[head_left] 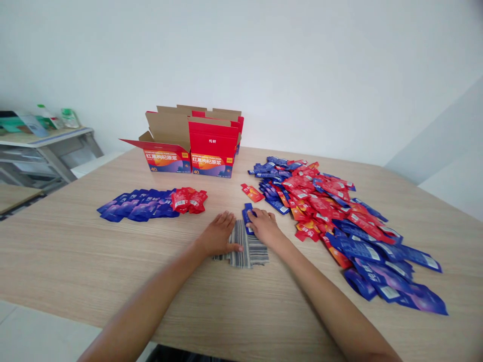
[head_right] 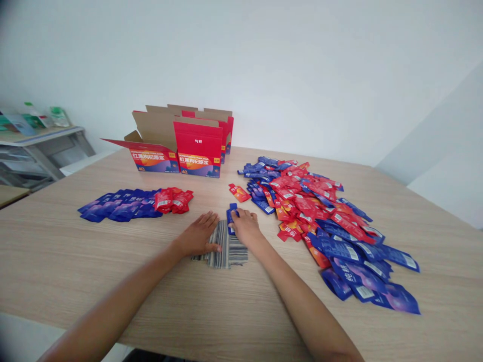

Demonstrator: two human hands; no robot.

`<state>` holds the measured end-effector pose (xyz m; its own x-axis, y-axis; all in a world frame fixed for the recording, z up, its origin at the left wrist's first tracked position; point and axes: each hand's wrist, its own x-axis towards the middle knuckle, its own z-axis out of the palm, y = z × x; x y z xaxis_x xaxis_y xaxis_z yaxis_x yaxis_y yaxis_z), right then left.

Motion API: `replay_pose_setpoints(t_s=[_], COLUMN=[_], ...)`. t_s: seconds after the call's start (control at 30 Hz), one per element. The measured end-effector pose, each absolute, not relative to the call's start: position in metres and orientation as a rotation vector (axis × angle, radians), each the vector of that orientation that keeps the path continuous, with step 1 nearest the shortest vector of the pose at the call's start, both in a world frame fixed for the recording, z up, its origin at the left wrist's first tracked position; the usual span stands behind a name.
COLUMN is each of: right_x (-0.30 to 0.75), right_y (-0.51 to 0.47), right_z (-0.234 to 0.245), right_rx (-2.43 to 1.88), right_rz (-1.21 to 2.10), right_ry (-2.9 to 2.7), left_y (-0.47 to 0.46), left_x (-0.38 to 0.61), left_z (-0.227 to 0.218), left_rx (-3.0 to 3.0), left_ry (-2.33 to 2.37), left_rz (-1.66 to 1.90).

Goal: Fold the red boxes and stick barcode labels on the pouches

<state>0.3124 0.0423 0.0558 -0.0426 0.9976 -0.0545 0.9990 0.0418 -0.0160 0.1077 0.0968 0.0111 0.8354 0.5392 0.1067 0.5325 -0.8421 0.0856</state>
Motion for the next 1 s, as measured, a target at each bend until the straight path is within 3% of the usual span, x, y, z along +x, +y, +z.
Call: replay_pose_setpoints(t_s=[0.1, 0.33, 0.53, 0.7, 0.9, 1.0], right_x=[0.315, 0.315, 0.301, 0.308, 0.305, 0.279], right_y=[0.043, 0.033, 0.017, 0.021, 0.013, 0.000], right_z=[0.050, 0.047, 0.061, 0.068, 0.085, 0.085], right_rx=[2.245, 2.456, 2.182, 2.175, 2.258, 2.170], right_rz=[0.048, -0.139, -0.061, -0.255, 0.181, 0.138], right_ry=[2.208, 2.300, 2.360, 2.177, 2.069, 2.192], left_y=[0.096, 0.099, 0.101, 0.102, 0.101, 0.104], left_x=[0.109, 0.107, 0.106, 0.107, 0.108, 0.105], left_z=[0.012, 0.009, 0.008, 0.011, 0.010, 0.008], left_rx=[2.943, 2.931, 2.939, 2.902, 2.882, 2.873], left_ry=[0.876, 0.853, 0.870, 0.866, 0.892, 0.891], left_rz=[0.218, 0.226, 0.207, 0.175, 0.198, 0.272])
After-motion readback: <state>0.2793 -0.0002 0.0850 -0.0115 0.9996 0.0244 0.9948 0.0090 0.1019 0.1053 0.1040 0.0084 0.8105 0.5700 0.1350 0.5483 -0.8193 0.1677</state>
